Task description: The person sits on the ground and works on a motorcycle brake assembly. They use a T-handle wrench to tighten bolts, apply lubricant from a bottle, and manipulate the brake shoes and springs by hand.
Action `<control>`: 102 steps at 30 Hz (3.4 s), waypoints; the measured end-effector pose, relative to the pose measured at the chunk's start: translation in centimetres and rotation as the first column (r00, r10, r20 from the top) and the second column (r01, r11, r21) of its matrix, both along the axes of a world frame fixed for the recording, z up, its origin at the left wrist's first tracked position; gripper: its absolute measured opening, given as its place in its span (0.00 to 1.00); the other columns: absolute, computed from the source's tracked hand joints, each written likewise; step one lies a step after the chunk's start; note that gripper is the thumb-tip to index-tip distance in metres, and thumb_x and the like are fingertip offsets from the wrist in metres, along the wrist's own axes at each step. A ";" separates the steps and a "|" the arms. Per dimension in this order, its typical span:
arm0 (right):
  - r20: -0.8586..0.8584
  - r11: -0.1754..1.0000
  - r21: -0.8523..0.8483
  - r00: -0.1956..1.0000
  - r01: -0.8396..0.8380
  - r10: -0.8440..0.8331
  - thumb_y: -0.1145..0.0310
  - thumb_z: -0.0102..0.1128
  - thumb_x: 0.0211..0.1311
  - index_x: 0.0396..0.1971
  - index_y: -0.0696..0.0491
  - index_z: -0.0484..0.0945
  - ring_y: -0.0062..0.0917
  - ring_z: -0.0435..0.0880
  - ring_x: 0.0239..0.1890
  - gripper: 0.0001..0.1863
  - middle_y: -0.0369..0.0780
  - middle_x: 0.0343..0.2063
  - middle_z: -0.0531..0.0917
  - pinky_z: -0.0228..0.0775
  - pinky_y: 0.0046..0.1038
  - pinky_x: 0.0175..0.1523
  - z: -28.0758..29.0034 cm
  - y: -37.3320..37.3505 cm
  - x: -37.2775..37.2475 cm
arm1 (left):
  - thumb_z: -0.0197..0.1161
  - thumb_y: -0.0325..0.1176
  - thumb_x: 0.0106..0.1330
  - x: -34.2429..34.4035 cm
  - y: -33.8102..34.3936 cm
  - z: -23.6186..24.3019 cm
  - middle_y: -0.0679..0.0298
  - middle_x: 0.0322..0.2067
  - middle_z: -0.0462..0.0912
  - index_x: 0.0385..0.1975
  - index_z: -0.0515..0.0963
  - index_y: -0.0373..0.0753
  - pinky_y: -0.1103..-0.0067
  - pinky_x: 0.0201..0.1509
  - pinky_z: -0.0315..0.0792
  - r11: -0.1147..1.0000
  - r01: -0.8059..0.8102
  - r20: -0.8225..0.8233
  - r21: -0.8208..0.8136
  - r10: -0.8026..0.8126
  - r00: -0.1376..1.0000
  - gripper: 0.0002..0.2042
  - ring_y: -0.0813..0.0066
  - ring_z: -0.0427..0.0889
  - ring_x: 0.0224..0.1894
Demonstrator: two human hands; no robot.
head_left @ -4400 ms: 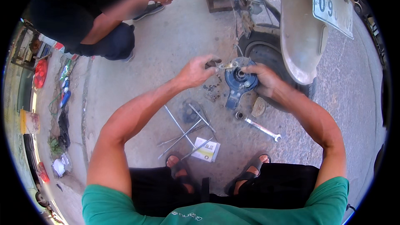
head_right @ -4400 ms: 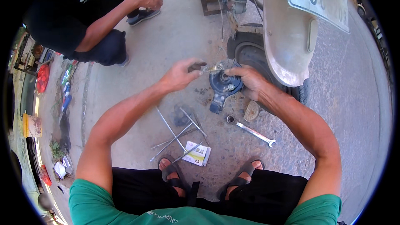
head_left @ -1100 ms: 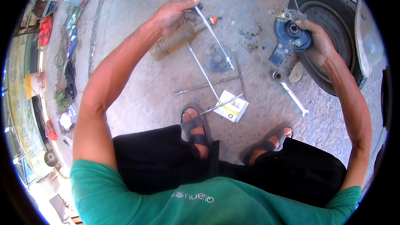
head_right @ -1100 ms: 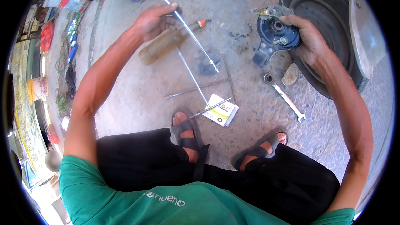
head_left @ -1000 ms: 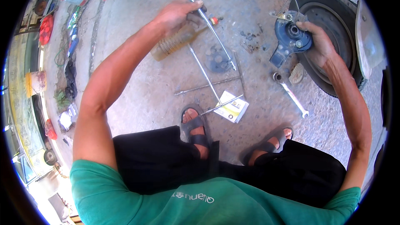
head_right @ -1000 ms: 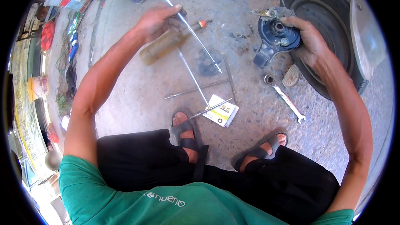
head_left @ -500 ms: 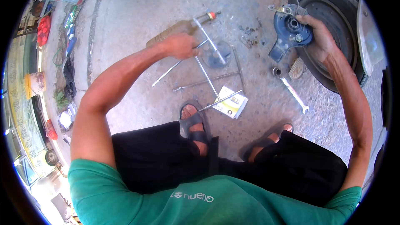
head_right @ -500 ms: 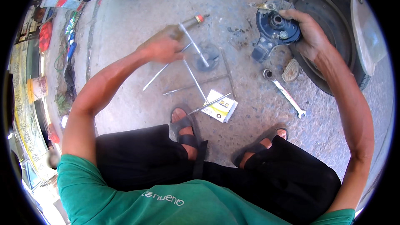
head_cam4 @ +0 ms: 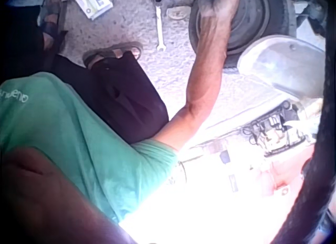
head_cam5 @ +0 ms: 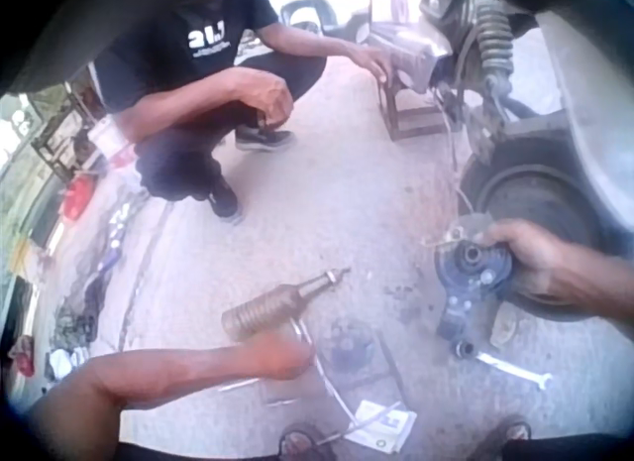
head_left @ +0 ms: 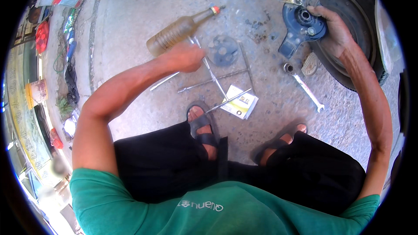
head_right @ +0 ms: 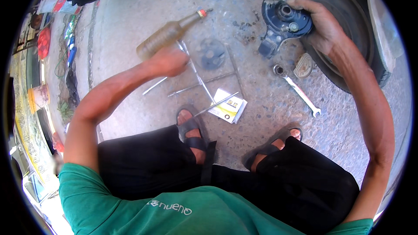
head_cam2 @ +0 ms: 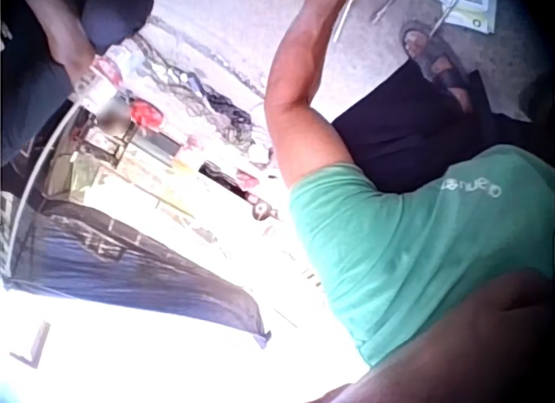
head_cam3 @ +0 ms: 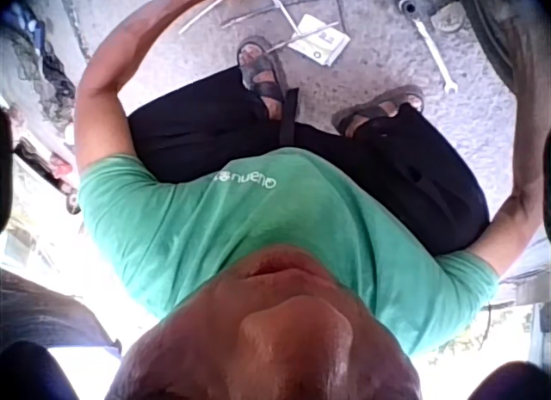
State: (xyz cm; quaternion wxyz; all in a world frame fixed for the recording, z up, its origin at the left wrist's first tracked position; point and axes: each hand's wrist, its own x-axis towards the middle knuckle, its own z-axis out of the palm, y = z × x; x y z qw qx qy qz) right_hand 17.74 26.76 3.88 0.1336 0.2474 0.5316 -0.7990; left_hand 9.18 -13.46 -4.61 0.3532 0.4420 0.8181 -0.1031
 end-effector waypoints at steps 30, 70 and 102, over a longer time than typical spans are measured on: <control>0.029 0.998 -0.062 0.999 0.023 -0.022 0.63 0.63 0.68 0.45 0.54 0.82 0.19 0.84 0.43 0.12 0.36 0.41 0.87 0.74 0.28 0.55 -1.1 2.1 -0.1 | 0.64 0.35 0.59 -3.2 1.6 -2.9 0.52 0.41 0.86 0.43 0.83 0.38 0.62 0.48 0.77 0.969 -0.104 0.163 0.224 0.068 0.984 0.13 0.50 0.84 0.43; 0.005 1.000 -0.006 1.000 0.018 -0.018 0.65 0.61 0.66 0.42 0.56 0.82 0.21 0.86 0.40 0.12 0.36 0.39 0.87 0.77 0.28 0.54 0.1 0.3 0.1 | 0.63 0.35 0.68 -6.1 -6.8 5.5 0.58 0.31 0.82 0.39 0.83 0.34 0.67 0.44 0.74 0.967 -0.255 0.203 0.011 0.248 0.947 0.10 0.64 0.79 0.35; 0.015 0.999 -0.047 1.000 0.026 -0.025 0.66 0.62 0.64 0.41 0.55 0.79 0.25 0.86 0.39 0.10 0.39 0.38 0.85 0.78 0.35 0.51 0.9 -0.6 0.2 | 0.65 0.33 0.52 3.9 1.4 -3.2 0.59 0.33 0.77 0.29 0.78 0.41 0.64 0.44 0.70 0.771 0.212 0.171 0.601 -0.382 0.908 0.07 0.57 0.77 0.42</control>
